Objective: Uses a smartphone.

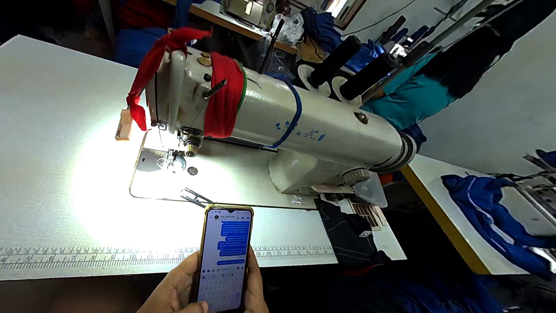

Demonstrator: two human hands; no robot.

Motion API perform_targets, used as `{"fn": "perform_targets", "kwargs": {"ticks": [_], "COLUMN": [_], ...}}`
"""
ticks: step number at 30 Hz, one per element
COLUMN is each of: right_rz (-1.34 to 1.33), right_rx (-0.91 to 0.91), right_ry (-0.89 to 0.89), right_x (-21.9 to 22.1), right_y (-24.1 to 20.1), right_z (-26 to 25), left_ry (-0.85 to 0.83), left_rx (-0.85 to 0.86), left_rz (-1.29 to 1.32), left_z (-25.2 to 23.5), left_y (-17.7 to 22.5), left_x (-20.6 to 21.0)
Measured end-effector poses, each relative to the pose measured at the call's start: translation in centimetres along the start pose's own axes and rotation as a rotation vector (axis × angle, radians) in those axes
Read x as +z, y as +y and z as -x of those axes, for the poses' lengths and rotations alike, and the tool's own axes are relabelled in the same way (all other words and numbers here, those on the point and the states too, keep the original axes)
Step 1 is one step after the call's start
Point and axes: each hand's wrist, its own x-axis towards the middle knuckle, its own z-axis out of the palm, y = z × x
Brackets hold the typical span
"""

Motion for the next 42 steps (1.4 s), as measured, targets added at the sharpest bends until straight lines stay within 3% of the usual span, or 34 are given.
{"fn": "perform_targets", "kwargs": {"ticks": [28,42], "right_rz": [0.057,0.09], "right_rx": [-0.092,-0.022], "right_ry": [-0.048,-0.042], "right_x": [-0.6,-1.0], "right_y": [0.9,-0.2], "right_z": [0.3,-0.3], "left_ry": [0.023,-0.014], "left_rx": [0.076,0.046], "left_rz": [-0.047,0.045], "left_z": [-0.1,-0.8], "left_y": [-0.3,0.3], "left_x": [0.6,0.7]}}
